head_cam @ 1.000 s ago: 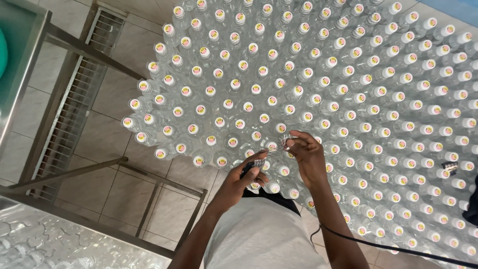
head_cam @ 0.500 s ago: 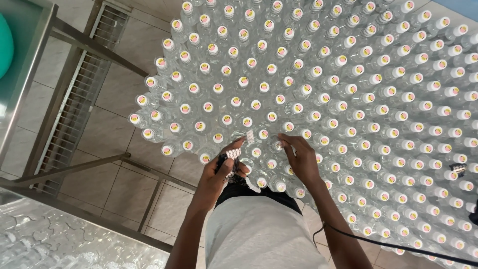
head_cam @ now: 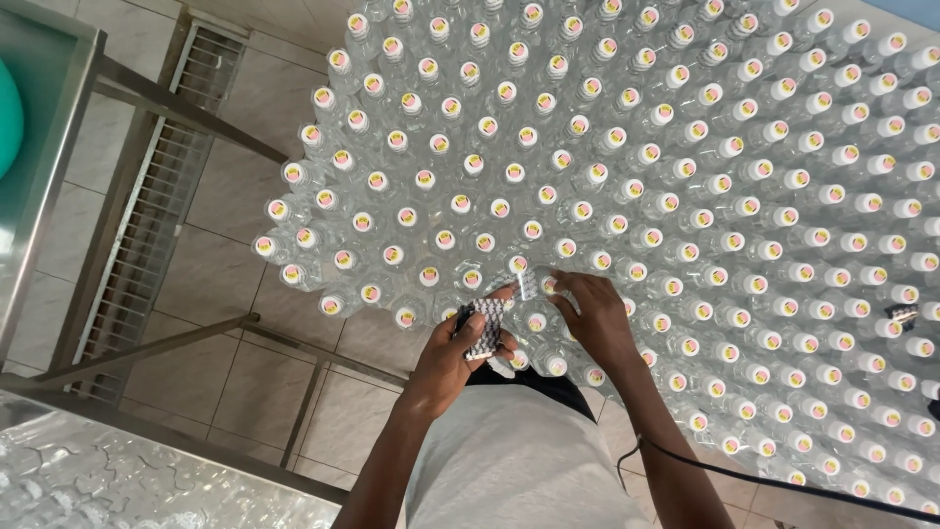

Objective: Manually applying small circular labels or seals to the caps of water bottles arranged in a large grid.

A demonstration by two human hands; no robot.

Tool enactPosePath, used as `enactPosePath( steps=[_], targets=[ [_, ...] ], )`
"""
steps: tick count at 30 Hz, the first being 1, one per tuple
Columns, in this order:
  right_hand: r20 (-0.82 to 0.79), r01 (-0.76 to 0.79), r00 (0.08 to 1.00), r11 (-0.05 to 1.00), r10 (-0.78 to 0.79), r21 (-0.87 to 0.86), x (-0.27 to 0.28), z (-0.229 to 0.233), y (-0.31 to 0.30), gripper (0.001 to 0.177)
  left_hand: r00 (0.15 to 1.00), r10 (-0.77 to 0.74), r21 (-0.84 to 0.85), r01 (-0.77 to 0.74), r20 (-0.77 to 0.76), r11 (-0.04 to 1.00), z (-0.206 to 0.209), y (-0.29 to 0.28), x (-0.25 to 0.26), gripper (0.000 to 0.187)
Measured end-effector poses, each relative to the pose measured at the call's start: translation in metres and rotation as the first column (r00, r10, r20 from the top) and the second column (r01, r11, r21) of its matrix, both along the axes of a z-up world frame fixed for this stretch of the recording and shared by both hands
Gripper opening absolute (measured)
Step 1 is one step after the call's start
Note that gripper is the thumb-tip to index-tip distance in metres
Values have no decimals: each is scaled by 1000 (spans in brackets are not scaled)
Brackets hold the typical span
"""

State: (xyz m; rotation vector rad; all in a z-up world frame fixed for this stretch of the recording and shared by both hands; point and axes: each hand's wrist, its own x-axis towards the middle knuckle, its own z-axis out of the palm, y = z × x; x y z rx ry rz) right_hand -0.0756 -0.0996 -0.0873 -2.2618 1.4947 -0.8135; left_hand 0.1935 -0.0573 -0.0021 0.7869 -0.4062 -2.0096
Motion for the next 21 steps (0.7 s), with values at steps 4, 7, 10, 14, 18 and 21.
enactPosePath(
  steps=[4,7,10,14,18,21],
  targets=[
    [-84,29,996,996,-22,81,2,-5,4,33,1000,-13,29,13,-5,999,7,-6,0,38],
    [-111,8,994,981,14,195,6,15,-1,49,999,-2,30,3,-36,1000,5,-7,-4,34],
    [-95,-7,995,948,39,317,12,44,-4,52,997,-12,49,16,-73,999,2,-5,-8,36],
    [226,81,954,892,-199,444,16,84,-8,34,998,-38,5,38,-59,999,-5,-2,-12,39],
    [557,34,661,762,-502,646,26,87,-7,58,992,-126,-142,127,16,982,-30,3,-23,54],
    [593,13,580,734,-558,679,29,81,-11,58,984,-166,-177,174,62,969,-12,0,-28,56]
  ],
)
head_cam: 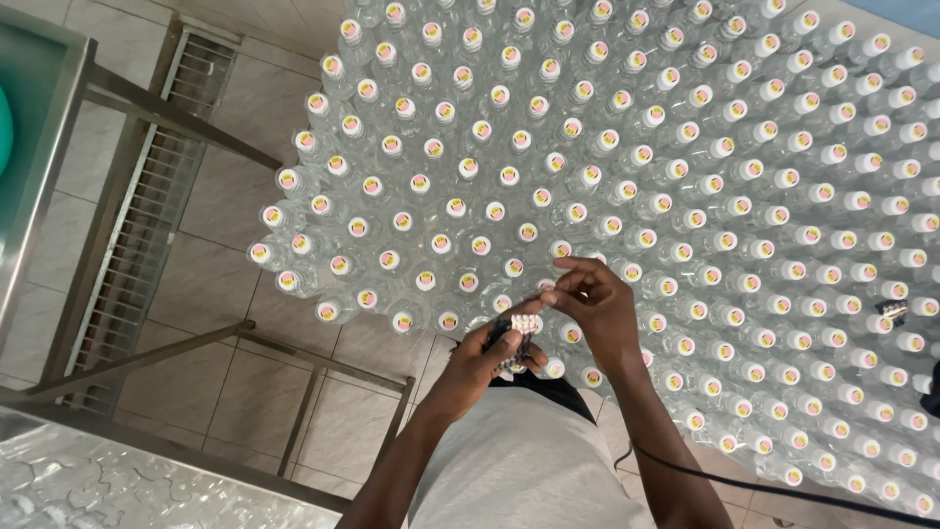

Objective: Manually applying small circular labels or seals to the caps of water bottles arranged in a large grid.

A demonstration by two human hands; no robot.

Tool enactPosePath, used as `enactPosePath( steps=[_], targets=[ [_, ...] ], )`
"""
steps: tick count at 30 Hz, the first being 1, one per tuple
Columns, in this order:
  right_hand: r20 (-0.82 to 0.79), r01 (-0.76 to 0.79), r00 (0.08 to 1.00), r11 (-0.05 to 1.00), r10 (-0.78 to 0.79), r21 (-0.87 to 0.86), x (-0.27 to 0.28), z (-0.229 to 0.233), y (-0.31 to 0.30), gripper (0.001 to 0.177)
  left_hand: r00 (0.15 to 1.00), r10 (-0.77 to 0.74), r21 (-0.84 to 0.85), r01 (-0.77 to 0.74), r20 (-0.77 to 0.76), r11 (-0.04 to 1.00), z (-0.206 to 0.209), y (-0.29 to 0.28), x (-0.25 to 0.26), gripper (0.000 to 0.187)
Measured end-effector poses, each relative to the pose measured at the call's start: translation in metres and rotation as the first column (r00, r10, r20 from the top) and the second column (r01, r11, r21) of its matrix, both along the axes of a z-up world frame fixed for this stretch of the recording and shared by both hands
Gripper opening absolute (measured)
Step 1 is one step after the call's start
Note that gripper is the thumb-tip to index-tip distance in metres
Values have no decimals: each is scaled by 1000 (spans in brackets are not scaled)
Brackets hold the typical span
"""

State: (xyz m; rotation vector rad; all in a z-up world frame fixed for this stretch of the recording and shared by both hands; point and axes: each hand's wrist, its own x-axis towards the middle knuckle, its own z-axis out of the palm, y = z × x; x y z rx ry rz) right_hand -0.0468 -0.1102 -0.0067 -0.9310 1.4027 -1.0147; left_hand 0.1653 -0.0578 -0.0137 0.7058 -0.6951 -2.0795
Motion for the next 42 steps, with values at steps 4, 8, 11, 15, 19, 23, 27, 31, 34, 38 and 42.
enactPosePath(
  steps=[4,8,11,15,19,23,27,31,34,38,42],
  targets=[
    [-41,28,999,998,-26,52,-4,19,2,54,999,-34,-6,34,-14,999,-7,9,1,58],
    [-188,79,979,997,-76,8,-16,7,-12,38,1000,26,21,-26,10,999,-9,9,2,60],
    [-316,23,947,995,-51,-92,-22,-16,-32,30,998,49,23,-50,48,998,-5,5,6,60],
    [-482,-134,876,958,-5,-254,-21,-47,-53,22,993,78,-3,-78,93,997,4,-2,10,60],
    [-556,-245,828,938,72,-244,-26,-51,-52,22,990,89,11,-91,112,996,6,-2,13,61],
    [-603,-299,789,931,118,-210,-37,-54,-43,24,991,103,53,-108,88,993,1,-2,12,60],
    [-623,-356,764,914,165,-196,-37,-44,-40,26,989,145,117,-140,-40,983,-6,-3,4,61],
    [-770,-415,624,890,130,-186,-48,-82,-40,34,965,193,239,-148,-176,960,-24,-4,-11,62],
    [-790,-431,592,891,158,-145,-42,-68,-42,48,956,205,279,-143,-210,950,-25,-5,-16,64],
    [-832,-563,491,823,257,-78,-42,-62,-51,41,940,194,272,-116,-279,955,-26,-2,-22,62],
    [-811,-639,416,767,411,61,-40,-44,-59,41,905,181,257,-84,-384,963,-26,-1,-23,63]
  ],
)
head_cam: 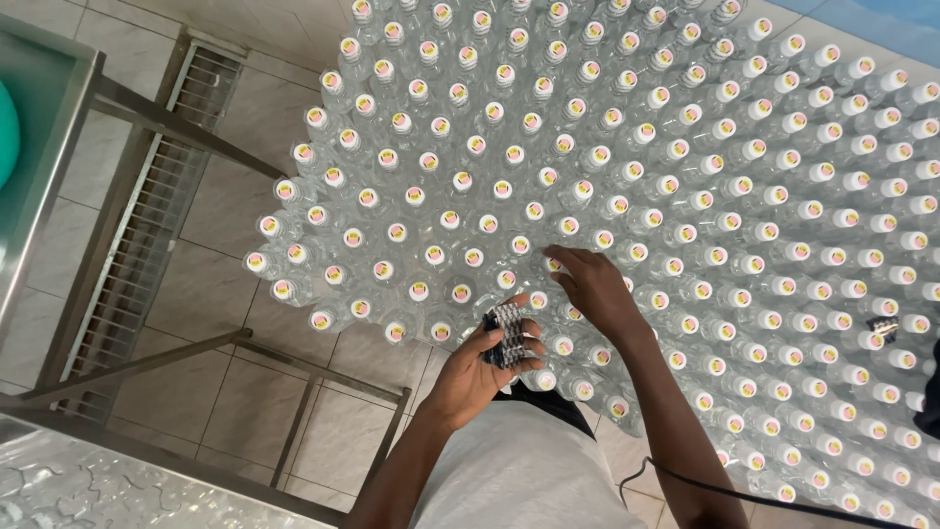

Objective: Manually applying small circular labels or seals to the caps of water bottles arranged in a large grid.

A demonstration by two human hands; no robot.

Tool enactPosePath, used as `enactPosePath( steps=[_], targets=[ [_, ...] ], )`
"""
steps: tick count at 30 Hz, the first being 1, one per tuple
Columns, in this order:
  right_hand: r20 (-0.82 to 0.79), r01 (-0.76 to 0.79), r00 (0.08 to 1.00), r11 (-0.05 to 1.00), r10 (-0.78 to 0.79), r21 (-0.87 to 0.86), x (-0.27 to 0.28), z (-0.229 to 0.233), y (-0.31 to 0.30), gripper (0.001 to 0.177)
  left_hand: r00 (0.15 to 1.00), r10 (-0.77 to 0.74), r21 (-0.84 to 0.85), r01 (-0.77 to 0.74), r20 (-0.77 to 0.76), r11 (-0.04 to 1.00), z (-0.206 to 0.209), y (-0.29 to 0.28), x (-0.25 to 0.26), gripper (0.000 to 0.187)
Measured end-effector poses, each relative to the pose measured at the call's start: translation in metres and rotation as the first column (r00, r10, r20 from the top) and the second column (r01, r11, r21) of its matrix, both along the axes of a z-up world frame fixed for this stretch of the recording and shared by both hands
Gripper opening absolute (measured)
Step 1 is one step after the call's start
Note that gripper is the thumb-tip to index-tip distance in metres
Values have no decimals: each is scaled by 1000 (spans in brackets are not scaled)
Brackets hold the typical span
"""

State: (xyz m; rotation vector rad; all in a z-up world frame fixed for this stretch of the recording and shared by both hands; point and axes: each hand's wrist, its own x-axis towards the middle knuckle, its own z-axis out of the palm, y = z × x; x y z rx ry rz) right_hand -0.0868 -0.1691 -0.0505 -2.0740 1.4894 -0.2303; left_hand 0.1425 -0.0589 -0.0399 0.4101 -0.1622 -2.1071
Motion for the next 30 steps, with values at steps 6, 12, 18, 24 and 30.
enactPosePath(
  steps=[6,12,18,24,30],
  targets=[
    [-59,-11,998,998,14,62,-6,-4,-7,43,998,-30,-55,27,-55,998,-7,-1,-1,66],
    [-128,-46,991,999,48,19,1,-4,-12,42,999,-46,-69,45,-10,997,-4,-9,-6,61],
    [266,217,941,976,-209,-1,10,62,19,38,996,-81,-25,82,47,996,11,-15,-6,52],
    [577,113,778,960,-246,257,4,88,39,48,960,-230,-59,242,162,968,12,-21,-10,57],
    [615,43,767,971,-183,234,-13,67,47,46,922,-327,-98,353,209,931,15,-18,-15,61]
  ],
)
